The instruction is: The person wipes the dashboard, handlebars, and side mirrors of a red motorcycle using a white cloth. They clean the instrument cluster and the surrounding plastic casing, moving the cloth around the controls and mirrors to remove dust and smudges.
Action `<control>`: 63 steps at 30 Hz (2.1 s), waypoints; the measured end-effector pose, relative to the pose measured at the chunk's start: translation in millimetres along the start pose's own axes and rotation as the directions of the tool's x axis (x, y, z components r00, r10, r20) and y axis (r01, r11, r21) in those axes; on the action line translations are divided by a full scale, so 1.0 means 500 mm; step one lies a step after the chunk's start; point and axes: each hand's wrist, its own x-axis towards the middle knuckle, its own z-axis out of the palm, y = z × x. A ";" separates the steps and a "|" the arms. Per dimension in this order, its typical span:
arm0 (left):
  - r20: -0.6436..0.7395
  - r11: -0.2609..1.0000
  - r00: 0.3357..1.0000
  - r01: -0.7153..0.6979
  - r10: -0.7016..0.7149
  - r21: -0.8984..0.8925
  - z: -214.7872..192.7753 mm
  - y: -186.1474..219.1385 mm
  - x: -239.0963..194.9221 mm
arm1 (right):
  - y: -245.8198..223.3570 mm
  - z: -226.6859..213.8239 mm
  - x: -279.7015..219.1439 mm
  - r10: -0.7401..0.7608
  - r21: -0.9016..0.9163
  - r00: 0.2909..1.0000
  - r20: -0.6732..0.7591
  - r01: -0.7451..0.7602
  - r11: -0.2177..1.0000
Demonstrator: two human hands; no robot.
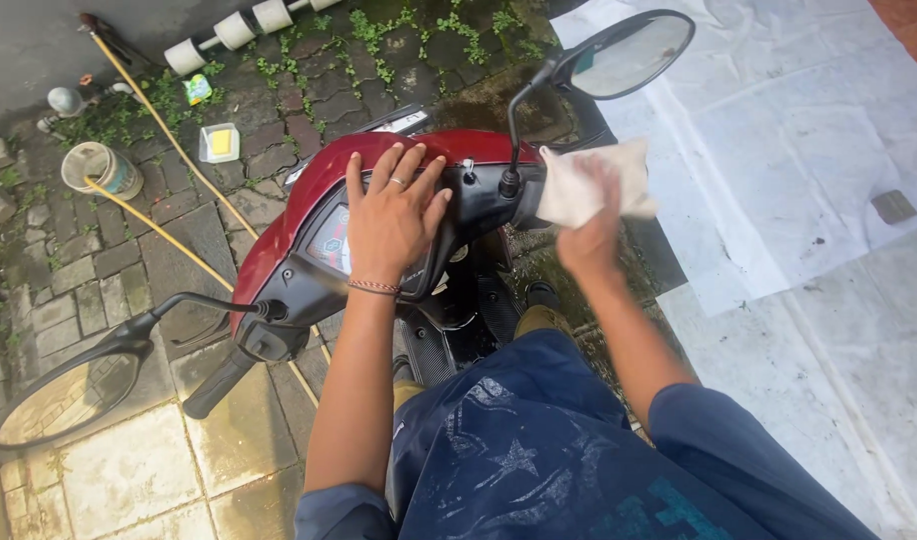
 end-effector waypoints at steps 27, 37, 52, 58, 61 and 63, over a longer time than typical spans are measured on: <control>-0.026 1.000 1.000 -0.008 0.007 -0.022 0.000 0.000 -0.006 | -0.053 0.032 -0.190 -0.715 -0.105 0.698 0.042 0.715 0.691; -0.094 0.999 0.996 0.012 -0.015 -0.032 0.003 -0.004 -0.010 | -0.134 -0.134 -0.203 0.237 0.466 0.951 0.198 -0.304 0.831; -0.408 0.890 0.832 0.201 -0.376 -0.410 -0.010 -0.058 -0.031 | -0.169 0.006 -0.175 -0.445 0.414 0.894 -0.049 0.424 0.806; -0.327 0.929 0.870 0.361 -0.368 -0.085 -0.053 -0.145 -0.100 | -0.284 0.050 -0.085 -0.549 0.401 0.817 -0.178 0.569 0.718; -0.227 0.915 0.887 0.396 -0.402 -0.072 -0.048 -0.140 -0.163 | -0.299 0.080 -0.145 -0.740 0.361 0.671 -0.051 0.703 0.612; -0.229 0.925 0.896 0.375 -0.380 -0.067 -0.041 -0.142 -0.181 | -0.258 0.105 -0.194 -0.861 0.349 0.499 0.099 0.793 0.499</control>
